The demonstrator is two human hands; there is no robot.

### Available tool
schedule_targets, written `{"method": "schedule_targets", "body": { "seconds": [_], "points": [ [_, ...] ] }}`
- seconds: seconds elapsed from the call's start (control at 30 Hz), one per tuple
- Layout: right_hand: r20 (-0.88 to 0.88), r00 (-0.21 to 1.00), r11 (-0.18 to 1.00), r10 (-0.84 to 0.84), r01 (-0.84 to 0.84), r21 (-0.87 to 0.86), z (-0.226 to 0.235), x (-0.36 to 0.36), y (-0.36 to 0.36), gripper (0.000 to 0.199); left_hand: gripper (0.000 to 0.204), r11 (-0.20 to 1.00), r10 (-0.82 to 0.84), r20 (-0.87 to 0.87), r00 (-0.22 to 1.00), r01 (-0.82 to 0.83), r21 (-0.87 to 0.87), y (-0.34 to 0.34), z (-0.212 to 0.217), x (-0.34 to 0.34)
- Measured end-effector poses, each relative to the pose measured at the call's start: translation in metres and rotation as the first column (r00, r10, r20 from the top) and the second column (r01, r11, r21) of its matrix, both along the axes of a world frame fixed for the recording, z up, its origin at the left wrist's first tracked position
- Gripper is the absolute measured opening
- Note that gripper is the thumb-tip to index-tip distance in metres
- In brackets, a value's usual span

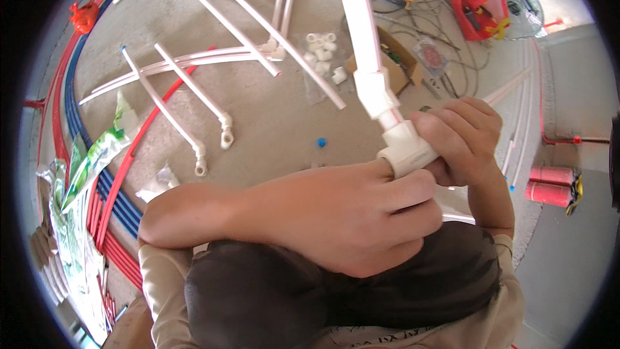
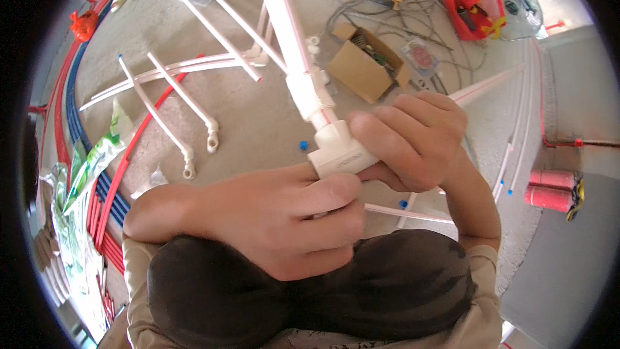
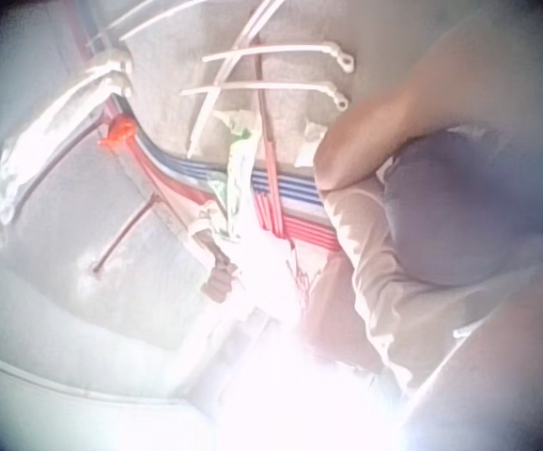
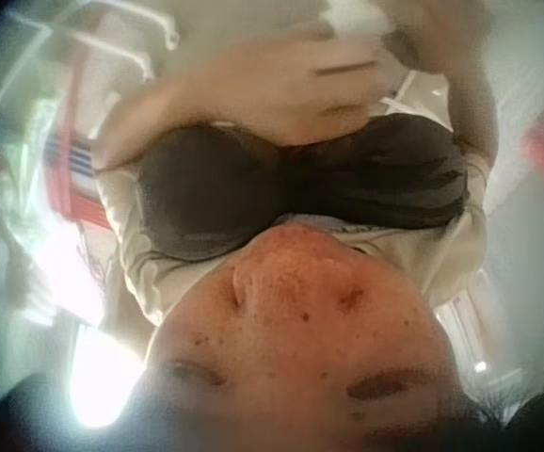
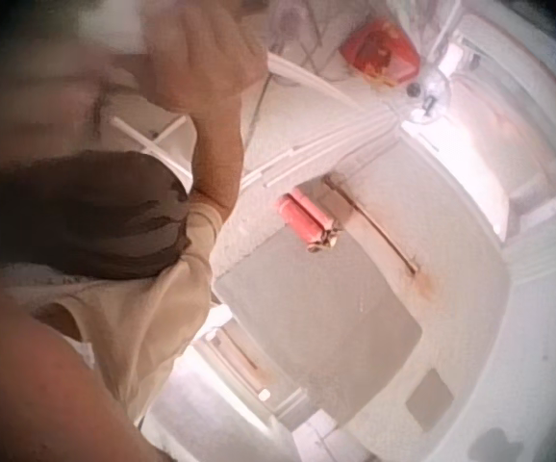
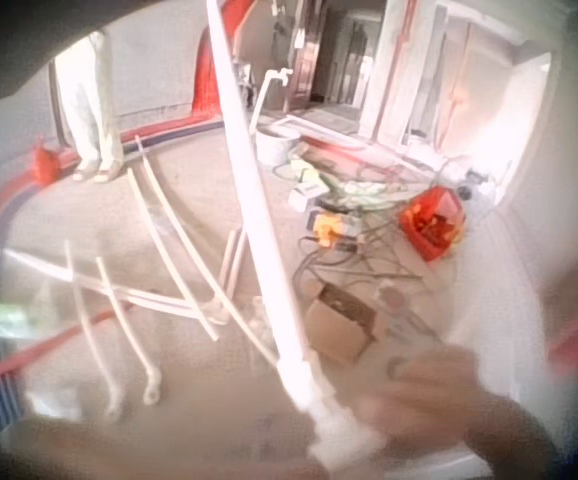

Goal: The person assembles a structure using white PVC pipes and fittings. They use a pipe fusion tool to heat and join the pipes to elbow and T-shaped connectors, then connect additional pipe segments by hand to build a larger framework.

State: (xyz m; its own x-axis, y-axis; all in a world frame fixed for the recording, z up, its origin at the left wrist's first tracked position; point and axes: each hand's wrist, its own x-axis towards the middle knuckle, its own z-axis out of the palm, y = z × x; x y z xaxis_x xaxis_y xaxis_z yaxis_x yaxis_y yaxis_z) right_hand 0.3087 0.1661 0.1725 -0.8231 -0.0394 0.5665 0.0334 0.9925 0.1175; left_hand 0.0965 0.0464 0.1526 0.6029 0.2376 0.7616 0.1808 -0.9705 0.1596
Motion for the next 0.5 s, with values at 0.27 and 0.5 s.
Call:
{"method": "schedule_targets", "body": {
  "seconds": [0.27,0.5],
  "points": [
    [-0.027,0.999,0.999,-0.025,0.024,-0.030,-0.005,-0.008,-0.014,0.046,0.023,0.998,-0.015,0.100,0.995,0.022,-0.065,-0.003,-0.003,-0.005],
    [-0.025,0.998,0.996,-0.060,0.058,-0.071,-0.013,-0.010,-0.019,0.046,0.019,0.976,-0.025,0.052,0.998,0.036,-0.214,-0.004,-0.009,-0.007]
  ]
}}
